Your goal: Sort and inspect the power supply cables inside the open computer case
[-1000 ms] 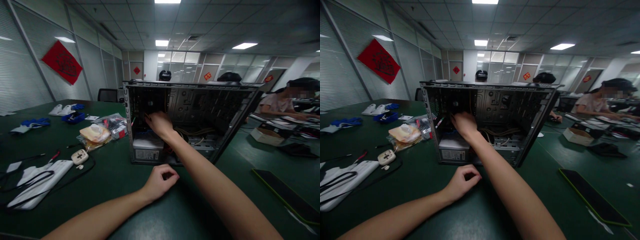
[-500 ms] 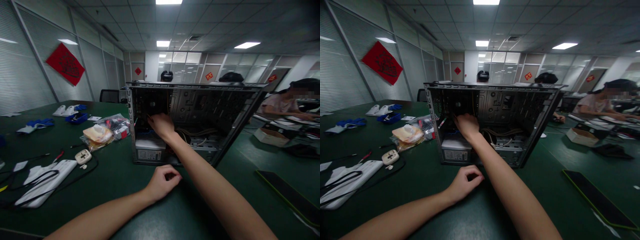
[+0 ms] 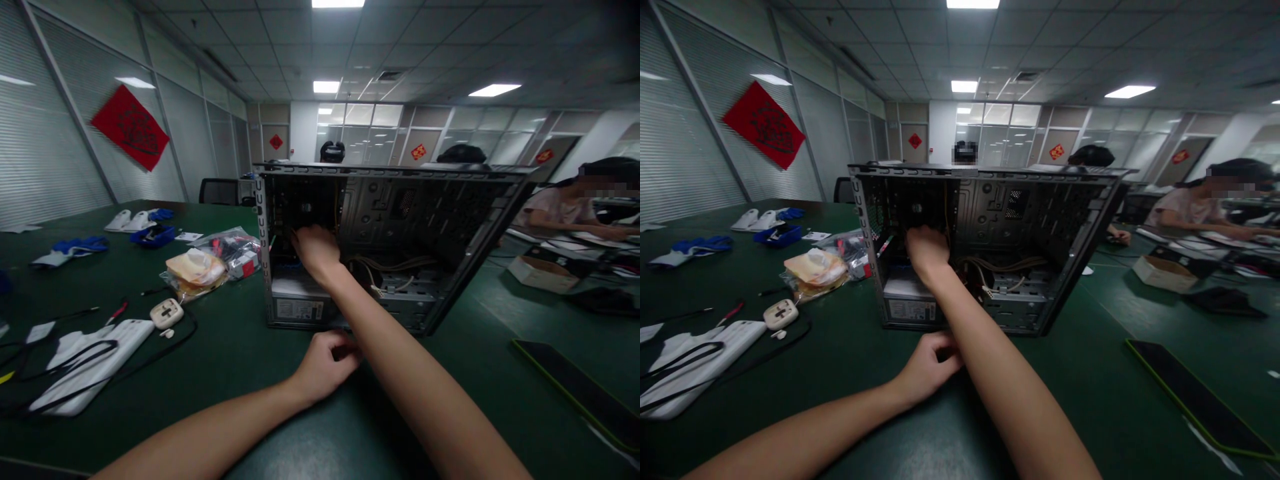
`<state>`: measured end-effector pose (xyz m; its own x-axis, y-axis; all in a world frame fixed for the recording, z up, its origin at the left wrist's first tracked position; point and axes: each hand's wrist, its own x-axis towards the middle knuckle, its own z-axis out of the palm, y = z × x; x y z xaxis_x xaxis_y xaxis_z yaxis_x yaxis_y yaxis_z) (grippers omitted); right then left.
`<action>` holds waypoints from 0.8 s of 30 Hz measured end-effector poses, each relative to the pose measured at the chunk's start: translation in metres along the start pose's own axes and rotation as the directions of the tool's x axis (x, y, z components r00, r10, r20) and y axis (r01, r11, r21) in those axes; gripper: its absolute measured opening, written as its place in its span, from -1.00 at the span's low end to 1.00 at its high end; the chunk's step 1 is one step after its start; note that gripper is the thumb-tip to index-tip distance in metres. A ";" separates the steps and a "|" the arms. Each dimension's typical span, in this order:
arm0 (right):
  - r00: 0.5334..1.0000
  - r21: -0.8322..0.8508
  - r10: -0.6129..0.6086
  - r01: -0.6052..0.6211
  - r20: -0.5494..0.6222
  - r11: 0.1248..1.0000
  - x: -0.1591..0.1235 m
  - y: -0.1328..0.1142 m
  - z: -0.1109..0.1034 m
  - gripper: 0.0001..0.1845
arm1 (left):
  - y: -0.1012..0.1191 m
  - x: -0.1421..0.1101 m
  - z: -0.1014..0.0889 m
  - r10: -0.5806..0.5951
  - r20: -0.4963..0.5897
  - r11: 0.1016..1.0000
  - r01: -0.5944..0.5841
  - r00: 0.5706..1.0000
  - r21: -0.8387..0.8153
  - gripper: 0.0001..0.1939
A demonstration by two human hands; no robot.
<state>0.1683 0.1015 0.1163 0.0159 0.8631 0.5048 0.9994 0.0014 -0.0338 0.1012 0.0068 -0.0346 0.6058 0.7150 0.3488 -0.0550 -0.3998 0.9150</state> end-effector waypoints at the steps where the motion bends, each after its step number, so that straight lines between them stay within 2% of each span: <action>1: 1.000 0.002 0.000 0.000 -0.002 1.000 0.001 -0.002 0.001 -0.57 | -0.001 0.000 0.000 -0.008 -0.001 1.000 0.007 1.000 -0.030 -0.85; 5: 1.000 0.005 0.007 -0.007 -0.013 1.000 0.003 -0.004 0.003 -0.54 | -0.002 0.002 0.001 -0.055 -0.006 0.991 0.054 0.998 -0.124 -0.81; 10: 1.000 -0.001 0.011 -0.011 -0.011 1.000 0.005 -0.002 0.002 -0.59 | -0.002 0.004 -0.001 -0.079 -0.037 0.986 0.072 0.996 -0.148 -0.78; 13: 1.000 -0.004 0.003 -0.003 -0.006 1.000 0.006 -0.001 -0.002 -0.57 | 0.004 0.008 -0.008 -0.094 -0.075 0.981 0.080 0.993 -0.178 -0.76; 16: 0.999 0.001 -0.035 0.035 -0.025 0.999 -0.003 0.006 -0.012 -0.50 | 0.015 0.016 -0.022 -0.113 -0.111 0.940 0.071 0.987 -0.333 -0.71; 19: 0.974 0.006 -0.152 0.155 -0.168 0.988 -0.029 0.029 -0.024 -0.52 | 0.029 0.026 -0.041 -0.162 -0.119 0.809 0.063 0.980 -0.584 -0.67; 21: 0.931 -0.001 -0.217 0.227 -0.294 0.974 -0.057 0.053 -0.027 -0.52 | 0.038 0.033 -0.054 -0.192 -0.140 0.712 0.040 0.971 -0.701 -0.67; 24: 0.859 0.004 -0.337 0.367 -0.385 0.930 -0.105 0.096 -0.019 -0.53 | 0.051 0.044 -0.071 -0.260 -0.106 0.598 0.074 0.960 -0.798 -0.71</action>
<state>0.2632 0.0017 0.0761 -0.3116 0.5466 0.7772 0.9355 0.3200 0.1499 0.0686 0.0587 0.0418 0.5116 0.8511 0.1181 -0.6214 0.2715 0.7350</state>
